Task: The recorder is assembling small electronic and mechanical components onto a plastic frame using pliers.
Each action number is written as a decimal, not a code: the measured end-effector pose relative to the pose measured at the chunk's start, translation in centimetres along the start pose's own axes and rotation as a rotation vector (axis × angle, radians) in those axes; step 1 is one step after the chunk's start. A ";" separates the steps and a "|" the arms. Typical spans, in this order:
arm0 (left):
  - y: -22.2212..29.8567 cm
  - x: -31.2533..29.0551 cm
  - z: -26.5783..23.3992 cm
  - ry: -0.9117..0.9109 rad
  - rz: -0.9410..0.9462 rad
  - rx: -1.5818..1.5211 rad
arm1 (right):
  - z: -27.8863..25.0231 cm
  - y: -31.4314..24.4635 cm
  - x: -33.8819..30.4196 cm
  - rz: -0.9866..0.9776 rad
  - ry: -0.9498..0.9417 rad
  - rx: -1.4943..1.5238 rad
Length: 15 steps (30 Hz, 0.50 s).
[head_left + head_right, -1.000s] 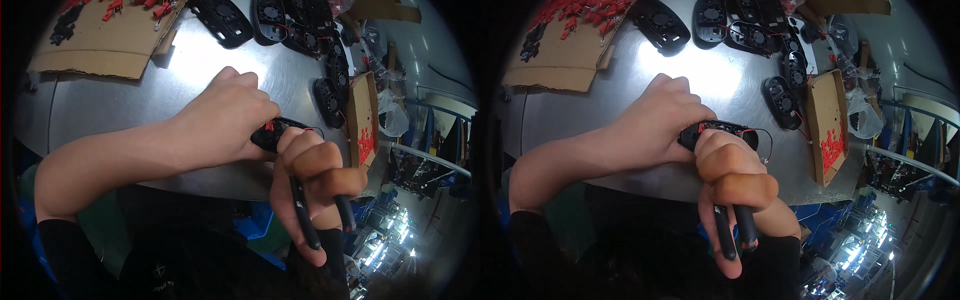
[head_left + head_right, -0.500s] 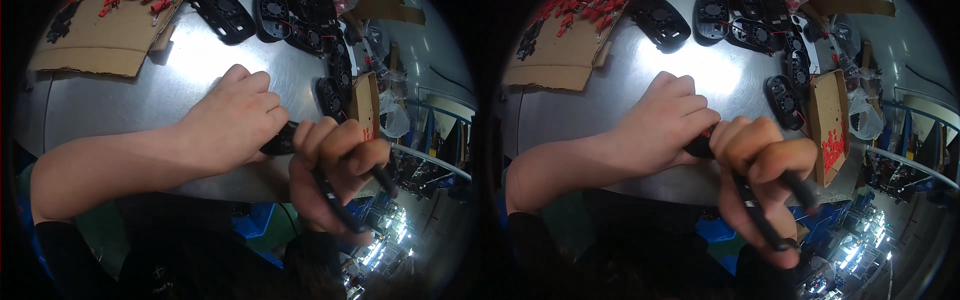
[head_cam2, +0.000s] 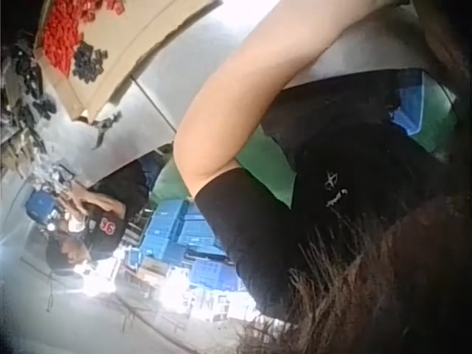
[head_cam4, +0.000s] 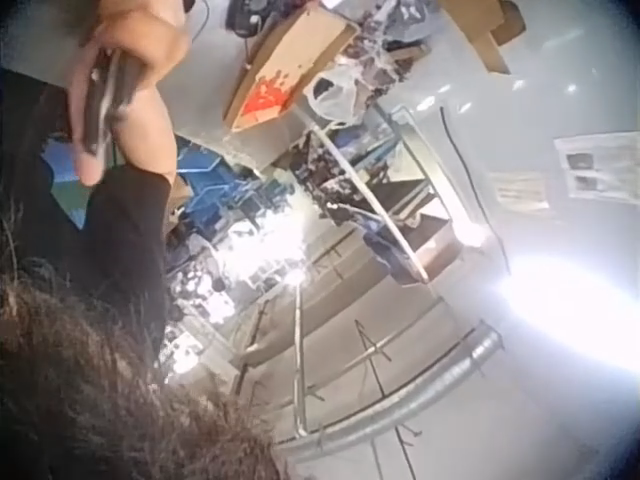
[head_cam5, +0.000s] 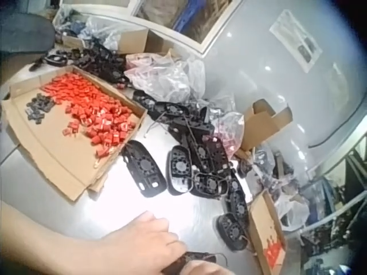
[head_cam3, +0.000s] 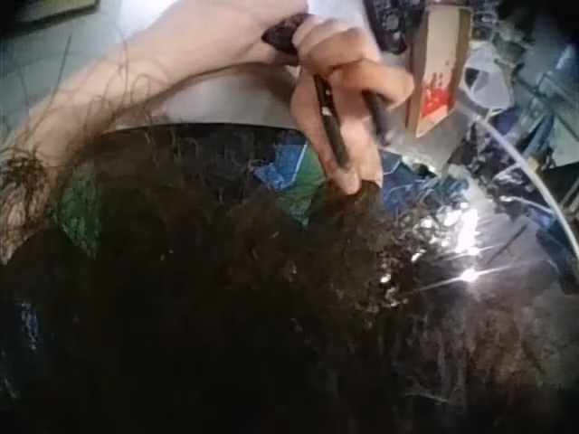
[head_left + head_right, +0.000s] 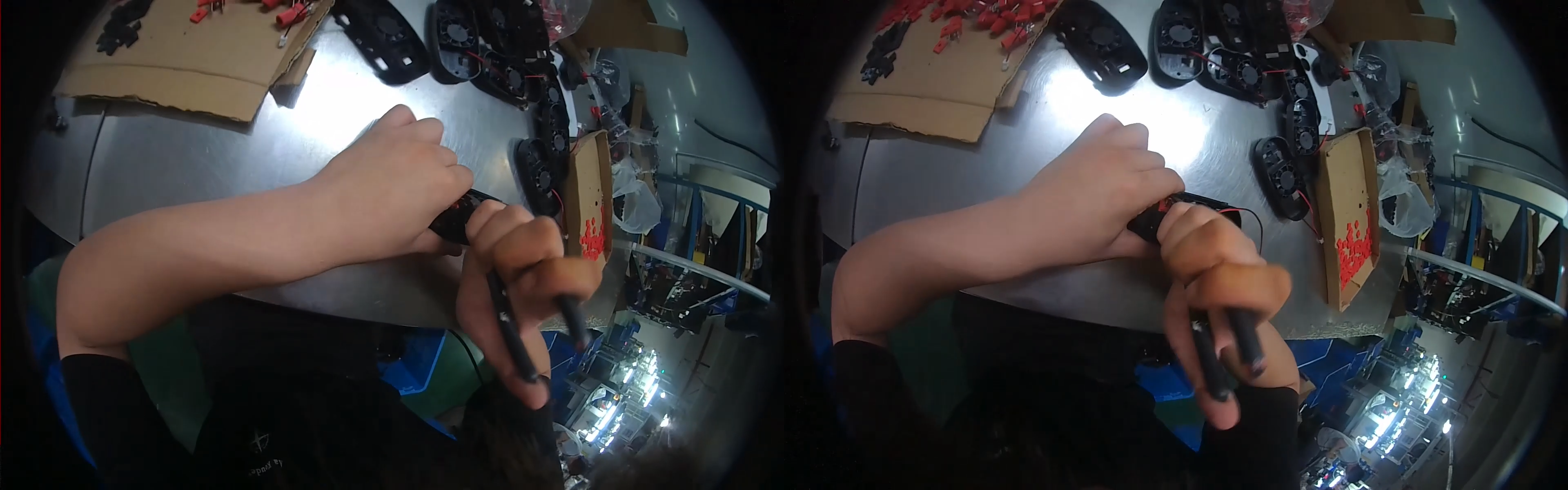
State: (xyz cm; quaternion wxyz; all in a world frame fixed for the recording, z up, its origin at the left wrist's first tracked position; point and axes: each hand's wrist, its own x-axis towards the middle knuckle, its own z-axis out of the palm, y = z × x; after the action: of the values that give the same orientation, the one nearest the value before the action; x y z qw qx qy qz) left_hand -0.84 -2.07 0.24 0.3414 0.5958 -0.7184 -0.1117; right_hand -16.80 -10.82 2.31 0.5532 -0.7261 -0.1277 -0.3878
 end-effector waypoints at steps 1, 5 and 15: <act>-0.1 -0.1 0.1 -0.001 0.001 0.013 | 0.0 -0.1 0.4 0.039 0.075 0.066; -0.1 -0.4 0.2 0.074 0.008 0.053 | -1.7 -1.8 2.2 0.039 0.238 0.169; 0.6 -0.1 0.1 0.078 0.038 0.070 | -1.6 -1.3 1.5 0.128 0.143 0.174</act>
State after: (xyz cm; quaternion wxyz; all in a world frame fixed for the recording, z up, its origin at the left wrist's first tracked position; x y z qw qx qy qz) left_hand -1.41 -1.89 0.48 0.3501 0.5976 -0.7191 -0.0565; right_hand -17.29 -12.13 4.45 0.6453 -0.6527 -0.0746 -0.3899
